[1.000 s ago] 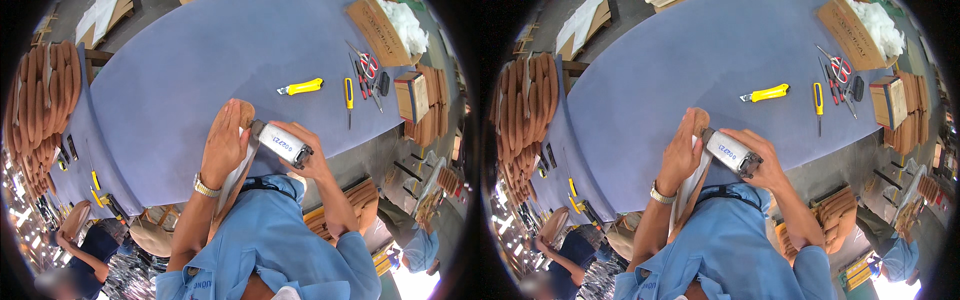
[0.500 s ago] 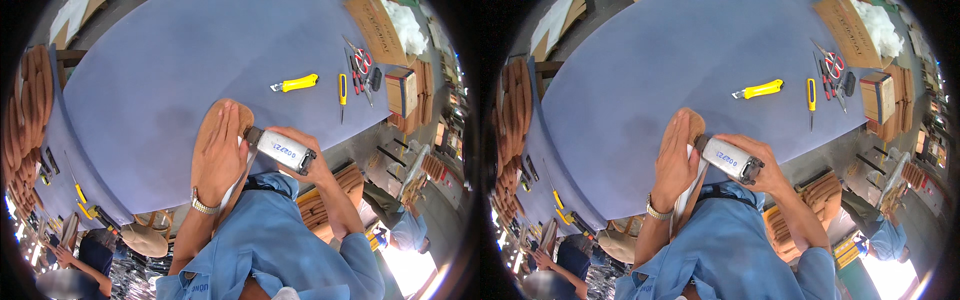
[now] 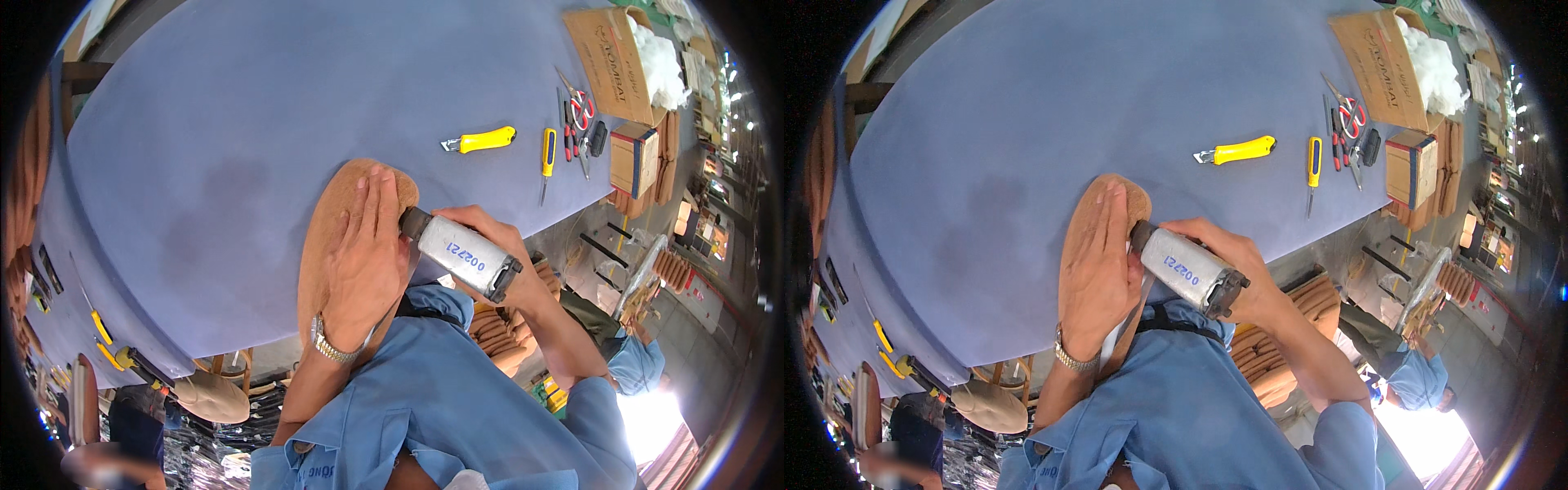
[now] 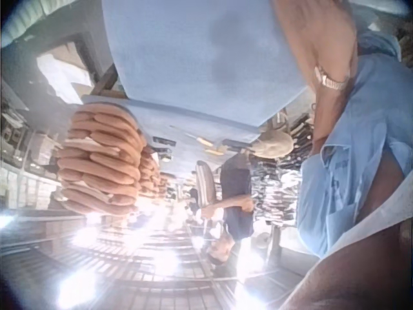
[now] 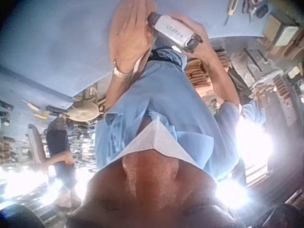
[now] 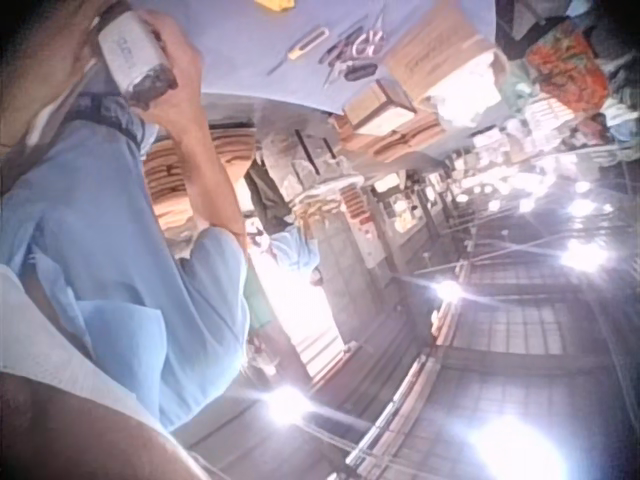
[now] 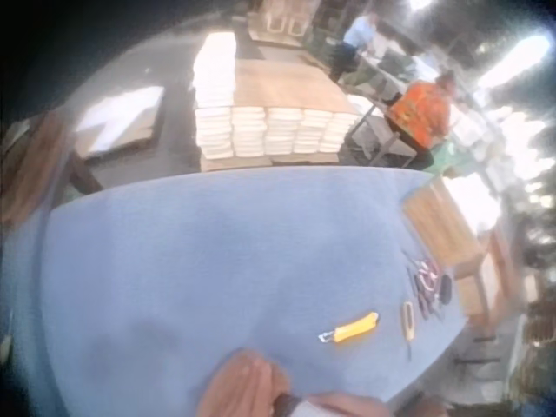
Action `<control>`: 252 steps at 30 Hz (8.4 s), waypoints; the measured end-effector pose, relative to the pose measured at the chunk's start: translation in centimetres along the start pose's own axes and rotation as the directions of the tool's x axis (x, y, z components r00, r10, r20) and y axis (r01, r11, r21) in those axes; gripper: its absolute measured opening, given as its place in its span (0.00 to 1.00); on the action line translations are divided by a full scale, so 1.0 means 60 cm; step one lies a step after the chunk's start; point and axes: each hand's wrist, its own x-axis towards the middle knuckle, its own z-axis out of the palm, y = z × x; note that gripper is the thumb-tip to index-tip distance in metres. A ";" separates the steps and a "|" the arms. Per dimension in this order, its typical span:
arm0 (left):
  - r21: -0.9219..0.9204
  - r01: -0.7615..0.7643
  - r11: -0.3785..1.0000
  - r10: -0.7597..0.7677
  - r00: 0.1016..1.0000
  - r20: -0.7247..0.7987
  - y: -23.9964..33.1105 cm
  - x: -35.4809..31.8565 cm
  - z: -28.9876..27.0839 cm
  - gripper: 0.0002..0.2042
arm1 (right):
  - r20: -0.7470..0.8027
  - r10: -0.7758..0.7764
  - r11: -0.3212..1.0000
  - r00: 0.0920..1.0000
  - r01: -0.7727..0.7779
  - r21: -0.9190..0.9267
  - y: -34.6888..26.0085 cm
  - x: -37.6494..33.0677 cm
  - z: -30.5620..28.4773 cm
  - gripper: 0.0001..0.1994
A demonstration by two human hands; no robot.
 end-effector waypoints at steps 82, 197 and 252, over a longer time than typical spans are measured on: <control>-0.619 -0.348 0.704 -0.139 0.788 -0.600 0.132 -0.059 -0.029 0.19 | -0.450 -0.662 0.741 0.600 0.615 -0.270 -0.039 -0.024 0.039 0.20; -0.167 0.039 0.985 -0.079 0.967 -0.241 0.018 -0.031 0.024 0.22 | -0.558 0.021 0.892 0.830 0.237 0.386 0.183 -0.035 -0.062 0.07; -0.991 0.048 0.128 -0.971 0.211 -0.116 -0.483 -0.468 0.401 0.32 | 0.398 -0.207 0.763 0.894 0.402 -0.507 0.114 0.029 0.076 0.22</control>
